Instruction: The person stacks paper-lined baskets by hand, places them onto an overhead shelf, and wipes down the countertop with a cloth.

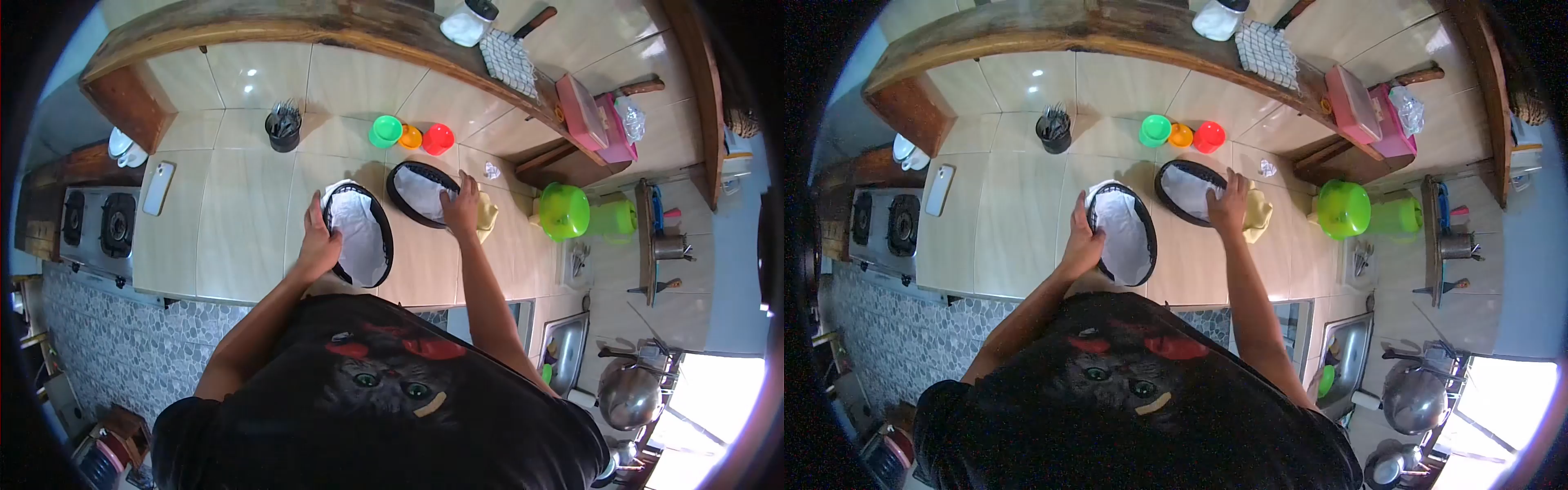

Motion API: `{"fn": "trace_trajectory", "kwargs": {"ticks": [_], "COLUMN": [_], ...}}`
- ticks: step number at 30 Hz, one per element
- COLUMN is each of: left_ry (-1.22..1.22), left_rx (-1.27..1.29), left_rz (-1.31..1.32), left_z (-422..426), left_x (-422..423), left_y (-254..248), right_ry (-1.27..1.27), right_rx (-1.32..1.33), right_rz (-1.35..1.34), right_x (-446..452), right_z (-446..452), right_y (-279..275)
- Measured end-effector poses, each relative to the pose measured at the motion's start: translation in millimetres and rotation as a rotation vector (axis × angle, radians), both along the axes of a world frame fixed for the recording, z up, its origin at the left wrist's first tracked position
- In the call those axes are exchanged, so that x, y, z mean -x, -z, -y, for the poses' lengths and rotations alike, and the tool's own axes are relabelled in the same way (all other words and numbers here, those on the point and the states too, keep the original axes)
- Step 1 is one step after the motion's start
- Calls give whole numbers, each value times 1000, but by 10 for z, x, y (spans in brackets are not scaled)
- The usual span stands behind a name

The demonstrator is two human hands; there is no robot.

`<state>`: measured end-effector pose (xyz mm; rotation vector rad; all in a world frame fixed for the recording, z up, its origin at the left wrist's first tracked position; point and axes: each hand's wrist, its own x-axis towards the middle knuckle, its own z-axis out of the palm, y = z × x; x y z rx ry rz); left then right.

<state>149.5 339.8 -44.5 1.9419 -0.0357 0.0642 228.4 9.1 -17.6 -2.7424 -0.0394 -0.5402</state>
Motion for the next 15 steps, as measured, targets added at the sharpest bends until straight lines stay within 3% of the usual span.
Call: {"fn": "trace_trajectory", "kwargs": {"ticks": [2,4,8,13,15], "left_ry": [54,57,47,66,77], "left_rx": [44,55,87,82,73], "left_rz": [-79,-68,-70,10,26], "left_z": [5,15,-20,-117,-124], "left_x": [-45,-66,-61,-69,-65], "left_y": [12,24,39,313,428], "right_ry": [11,43,43,258,190], "right_rx": [43,-21,-144,-146,-207], "right_rz": [-30,-415,-584,-693,-603], "right_x": [-178,-250,-263,213,442], "right_z": [218,306,225,-389,-444], "right_y": [45,77,284,424,506]}}
